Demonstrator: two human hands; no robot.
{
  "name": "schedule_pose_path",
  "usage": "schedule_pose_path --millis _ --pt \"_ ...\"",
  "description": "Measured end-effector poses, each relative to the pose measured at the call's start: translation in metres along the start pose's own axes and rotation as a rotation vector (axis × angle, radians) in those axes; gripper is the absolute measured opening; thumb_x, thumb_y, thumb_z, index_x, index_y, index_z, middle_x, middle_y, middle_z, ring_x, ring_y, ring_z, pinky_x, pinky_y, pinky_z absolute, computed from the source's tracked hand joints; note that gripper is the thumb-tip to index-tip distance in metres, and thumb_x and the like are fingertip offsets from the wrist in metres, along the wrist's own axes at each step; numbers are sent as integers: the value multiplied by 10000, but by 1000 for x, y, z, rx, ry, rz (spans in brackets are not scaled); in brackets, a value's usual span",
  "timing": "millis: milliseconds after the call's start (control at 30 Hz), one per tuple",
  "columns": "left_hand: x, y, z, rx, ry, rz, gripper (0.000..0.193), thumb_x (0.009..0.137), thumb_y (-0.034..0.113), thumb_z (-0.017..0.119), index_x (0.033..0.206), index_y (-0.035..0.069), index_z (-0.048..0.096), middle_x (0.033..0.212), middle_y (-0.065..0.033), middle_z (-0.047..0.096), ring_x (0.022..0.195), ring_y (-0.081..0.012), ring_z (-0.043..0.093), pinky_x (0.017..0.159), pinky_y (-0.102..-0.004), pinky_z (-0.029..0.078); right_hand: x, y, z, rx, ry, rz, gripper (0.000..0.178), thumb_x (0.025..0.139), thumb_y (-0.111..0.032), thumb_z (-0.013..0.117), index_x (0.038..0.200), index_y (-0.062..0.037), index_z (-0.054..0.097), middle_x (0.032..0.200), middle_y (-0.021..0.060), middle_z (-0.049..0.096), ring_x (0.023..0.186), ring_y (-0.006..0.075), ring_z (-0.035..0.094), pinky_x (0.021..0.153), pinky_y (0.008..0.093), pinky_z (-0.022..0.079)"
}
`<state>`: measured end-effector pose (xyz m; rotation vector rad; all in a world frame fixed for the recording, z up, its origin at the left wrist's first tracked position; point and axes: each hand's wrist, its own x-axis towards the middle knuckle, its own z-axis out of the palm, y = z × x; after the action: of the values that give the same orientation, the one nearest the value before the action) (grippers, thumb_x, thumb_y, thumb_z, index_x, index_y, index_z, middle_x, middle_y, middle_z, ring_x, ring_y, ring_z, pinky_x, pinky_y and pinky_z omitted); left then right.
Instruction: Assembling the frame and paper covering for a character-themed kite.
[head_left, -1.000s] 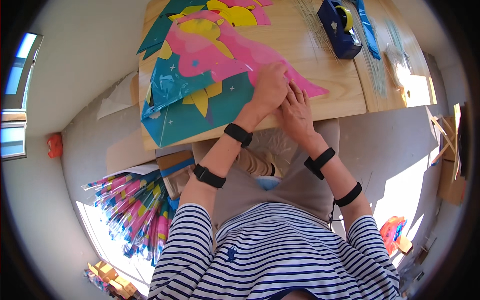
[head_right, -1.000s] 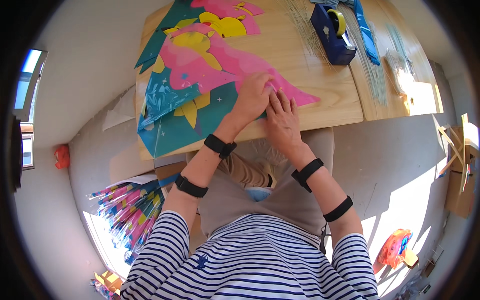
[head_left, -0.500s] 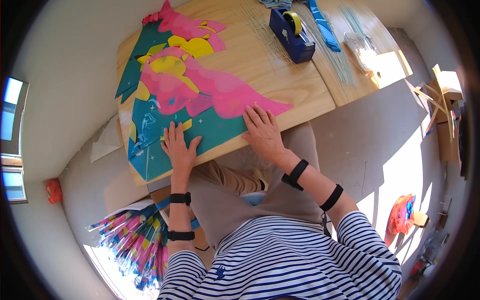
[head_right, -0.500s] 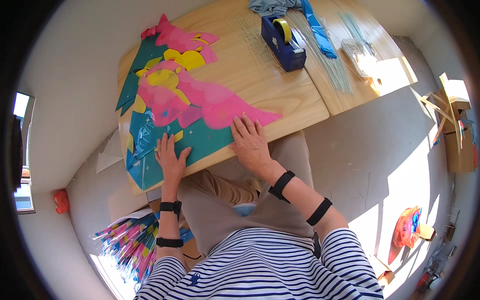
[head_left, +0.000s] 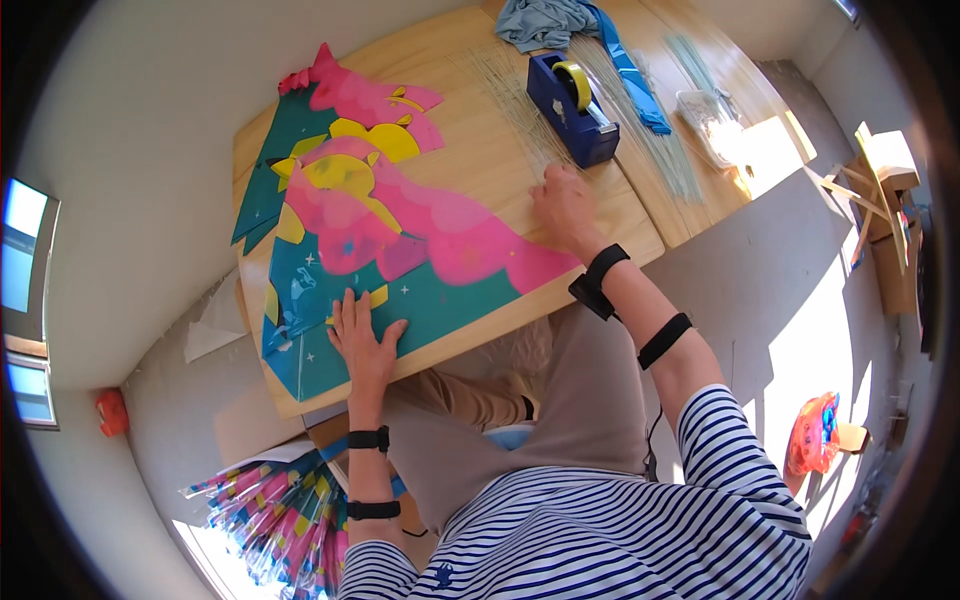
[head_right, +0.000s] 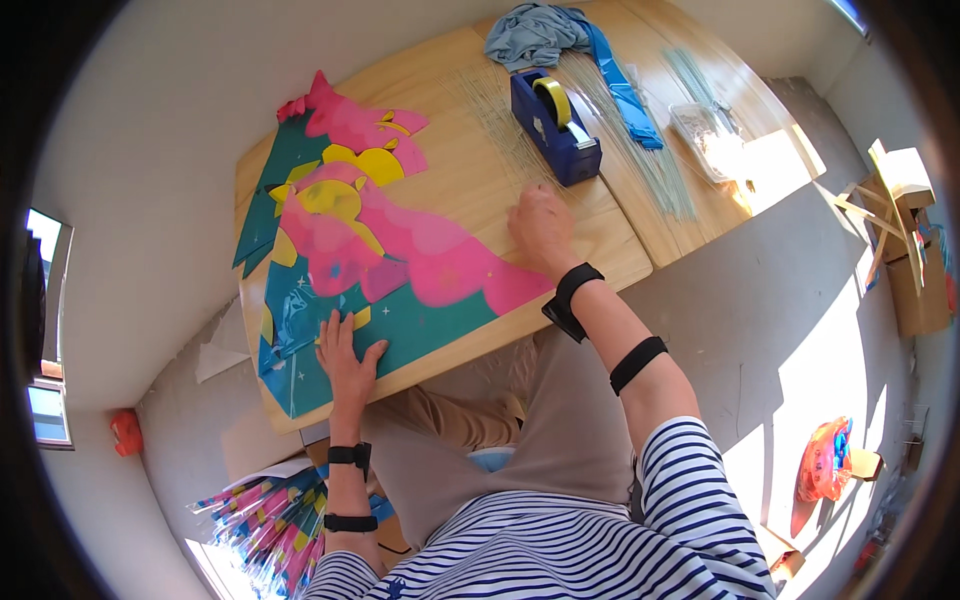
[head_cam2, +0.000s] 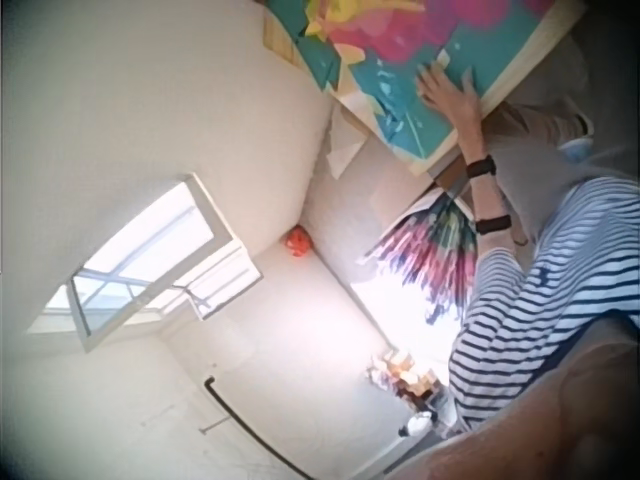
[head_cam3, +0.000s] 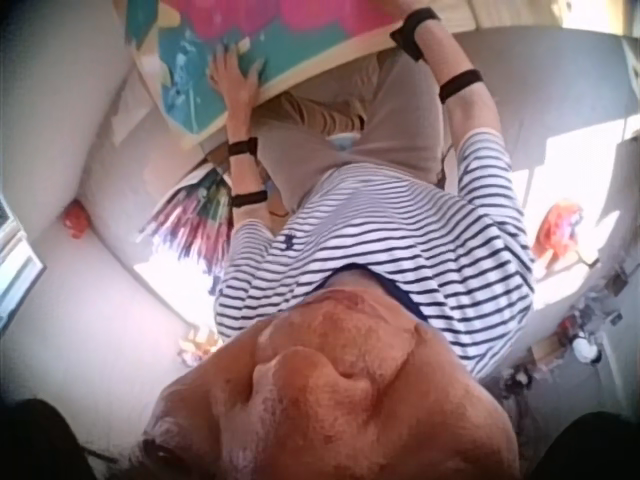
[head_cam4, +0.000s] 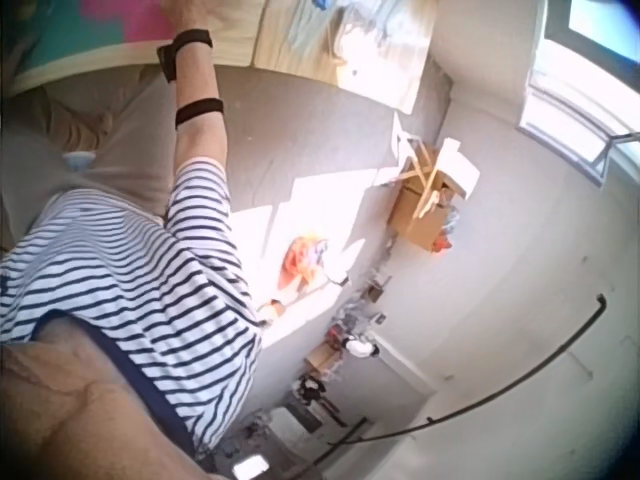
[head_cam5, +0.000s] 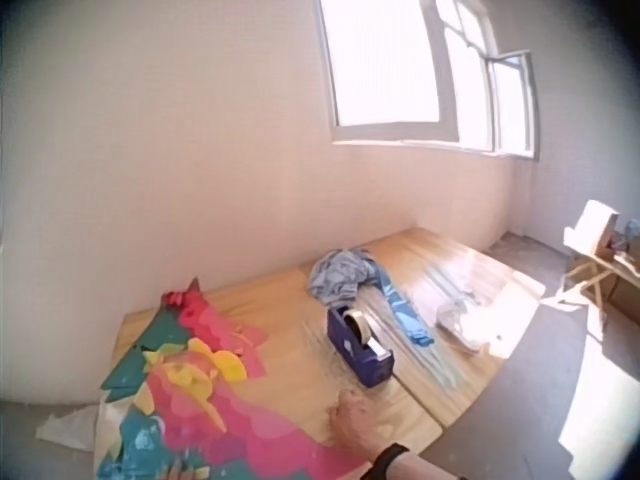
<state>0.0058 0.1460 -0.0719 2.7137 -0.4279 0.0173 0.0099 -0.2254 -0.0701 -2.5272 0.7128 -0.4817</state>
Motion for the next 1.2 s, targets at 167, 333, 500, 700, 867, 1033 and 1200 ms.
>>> schedule_pose_path --millis 167,333,500,700,867,1033,1200 --pt "-1 2 0 -7 48 33 705 825 346 760 1405 24 521 1568 -176 357 1482 -391 244 1173 -620 147 17 6 18 -51 64 11 181 790 -179 688 877 -25 652 915 203 670 903 399 663 773 468 525" --pt "-13 11 -8 -69 173 197 576 835 233 754 1323 -5 563 1476 -193 471 1403 -393 376 1146 -540 265 25 22 26 -76 128 -114 52 764 -97 638 773 -51 659 726 175 645 819 368 676 697 444 525" --pt "-33 26 -19 -190 219 203 452 831 91 736 1246 -19 597 1353 -188 576 1283 -381 498 1074 -466 389 -16 27 -18 264 -2 -199 22 806 -51 613 800 -33 625 774 147 653 784 347 653 681 431 506" --pt "-49 46 -20 -189 279 270 335 823 32 718 1147 -5 642 1223 -160 637 1164 -360 549 998 -455 431 -90 15 -44 143 -113 -697 58 799 -14 608 837 -58 603 830 105 581 820 309 604 704 425 480" --pt "-48 57 -11 -195 311 315 273 806 3 708 1075 21 669 1078 -132 647 1034 -336 564 912 -429 450 -100 10 -36 69 -132 -842 89 750 -11 593 814 -72 582 865 92 563 861 287 592 734 405 473" --pt "-37 52 6 -186 324 317 220 781 36 710 994 67 669 977 -78 601 971 -301 545 854 -423 407 -100 7 -33 56 -177 -862 92 759 -20 600 833 -77 595 869 96 568 881 291 595 742 413 475" --pt "-26 50 18 -175 278 302 149 774 48 710 911 85 666 913 -65 559 938 -287 527 838 -422 386 -99 9 -31 35 -227 -837 100 790 4 613 865 -63 606 898 104 570 896 305 583 790 419 469"
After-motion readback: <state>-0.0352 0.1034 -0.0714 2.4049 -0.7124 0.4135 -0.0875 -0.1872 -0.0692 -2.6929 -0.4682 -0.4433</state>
